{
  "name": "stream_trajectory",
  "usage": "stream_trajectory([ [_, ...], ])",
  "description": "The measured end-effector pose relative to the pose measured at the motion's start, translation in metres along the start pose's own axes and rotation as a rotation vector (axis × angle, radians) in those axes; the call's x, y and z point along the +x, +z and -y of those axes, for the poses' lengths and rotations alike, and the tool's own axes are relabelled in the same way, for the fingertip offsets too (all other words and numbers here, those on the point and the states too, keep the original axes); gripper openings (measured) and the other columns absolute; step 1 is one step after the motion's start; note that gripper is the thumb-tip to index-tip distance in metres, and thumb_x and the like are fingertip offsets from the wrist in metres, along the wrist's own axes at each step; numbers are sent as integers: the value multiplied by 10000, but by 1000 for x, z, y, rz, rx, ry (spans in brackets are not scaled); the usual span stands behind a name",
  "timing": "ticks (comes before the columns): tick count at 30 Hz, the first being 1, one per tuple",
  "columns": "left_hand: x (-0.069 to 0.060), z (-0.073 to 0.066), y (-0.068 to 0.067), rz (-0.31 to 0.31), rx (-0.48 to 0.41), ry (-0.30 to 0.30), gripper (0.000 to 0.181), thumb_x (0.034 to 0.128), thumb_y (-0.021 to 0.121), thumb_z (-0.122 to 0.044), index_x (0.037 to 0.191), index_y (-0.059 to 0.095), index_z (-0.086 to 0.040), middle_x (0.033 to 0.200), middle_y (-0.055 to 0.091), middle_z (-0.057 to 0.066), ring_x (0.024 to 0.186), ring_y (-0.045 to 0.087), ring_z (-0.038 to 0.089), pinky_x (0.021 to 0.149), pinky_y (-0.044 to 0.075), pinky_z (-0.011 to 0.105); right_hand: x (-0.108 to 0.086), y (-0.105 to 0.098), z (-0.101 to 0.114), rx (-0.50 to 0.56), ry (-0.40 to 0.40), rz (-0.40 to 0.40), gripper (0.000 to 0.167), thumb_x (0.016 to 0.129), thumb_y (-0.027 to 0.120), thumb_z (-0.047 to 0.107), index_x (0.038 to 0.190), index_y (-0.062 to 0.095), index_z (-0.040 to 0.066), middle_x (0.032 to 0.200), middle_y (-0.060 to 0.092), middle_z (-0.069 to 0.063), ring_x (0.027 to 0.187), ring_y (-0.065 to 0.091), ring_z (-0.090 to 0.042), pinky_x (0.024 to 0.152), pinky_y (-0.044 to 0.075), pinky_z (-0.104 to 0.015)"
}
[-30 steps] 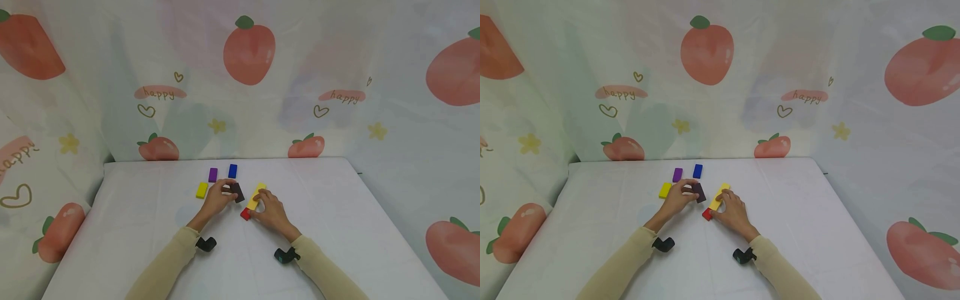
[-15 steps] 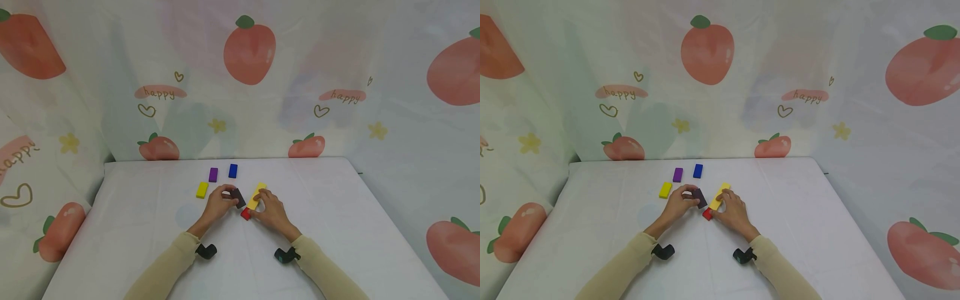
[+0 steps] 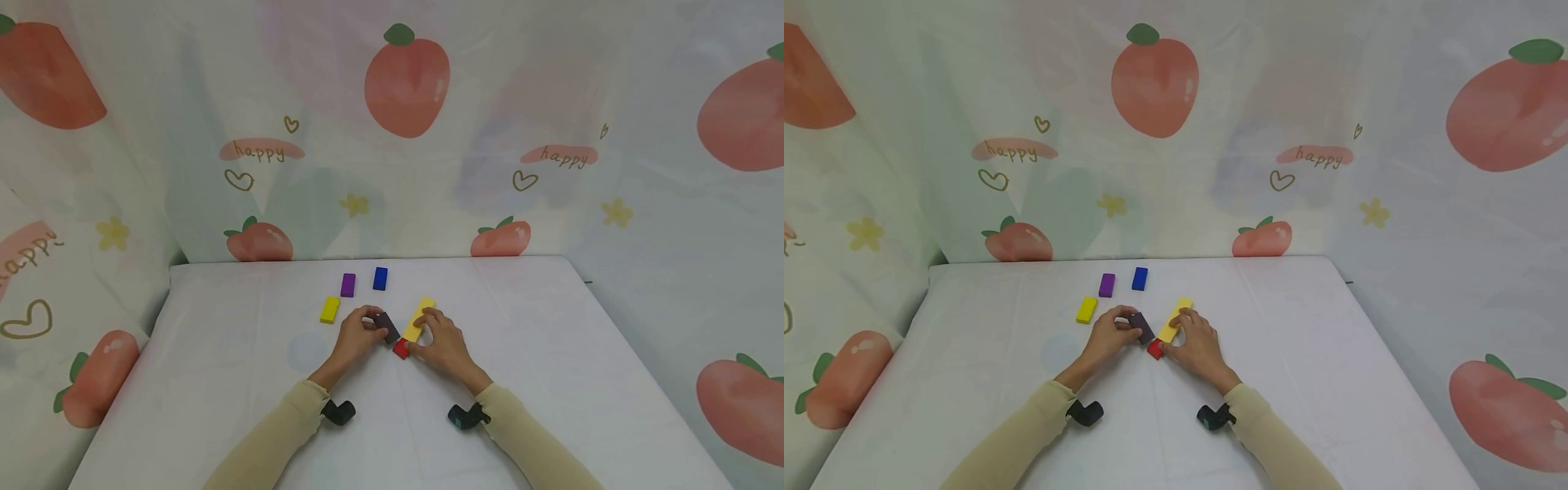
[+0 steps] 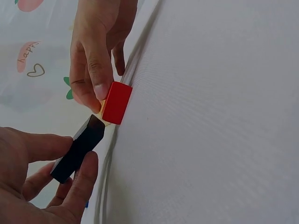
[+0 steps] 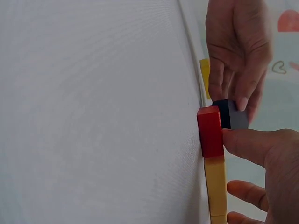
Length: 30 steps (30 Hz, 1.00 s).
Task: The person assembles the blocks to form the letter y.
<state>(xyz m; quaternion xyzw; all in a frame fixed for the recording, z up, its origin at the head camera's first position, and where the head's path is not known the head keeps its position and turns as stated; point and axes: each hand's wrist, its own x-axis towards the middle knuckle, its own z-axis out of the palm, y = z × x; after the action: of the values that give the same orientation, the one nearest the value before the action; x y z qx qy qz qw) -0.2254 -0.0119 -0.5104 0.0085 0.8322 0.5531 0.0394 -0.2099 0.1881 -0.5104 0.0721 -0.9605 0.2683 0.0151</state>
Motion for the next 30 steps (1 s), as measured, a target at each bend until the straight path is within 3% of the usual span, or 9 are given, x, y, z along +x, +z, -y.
stream_trajectory([
  [20,1,4,2,8,71,-9,361,864,741,-109,1204,622,-139,1165,621,101,905,608,199,821,578,320,0,-1,1,1,9,3,468,811,775,368,1171,612,117,1501,435,-107,1392,396,-373,1101,317,-615],
  [30,2,5,0,18,248,63,380,861,758,-194,1209,633,-109,1061,632,66,851,556,158,779,526,282,-1,0,1,-1,3,0,456,810,777,359,1159,613,116,1494,441,-111,1383,406,-377,1084,325,-624],
])
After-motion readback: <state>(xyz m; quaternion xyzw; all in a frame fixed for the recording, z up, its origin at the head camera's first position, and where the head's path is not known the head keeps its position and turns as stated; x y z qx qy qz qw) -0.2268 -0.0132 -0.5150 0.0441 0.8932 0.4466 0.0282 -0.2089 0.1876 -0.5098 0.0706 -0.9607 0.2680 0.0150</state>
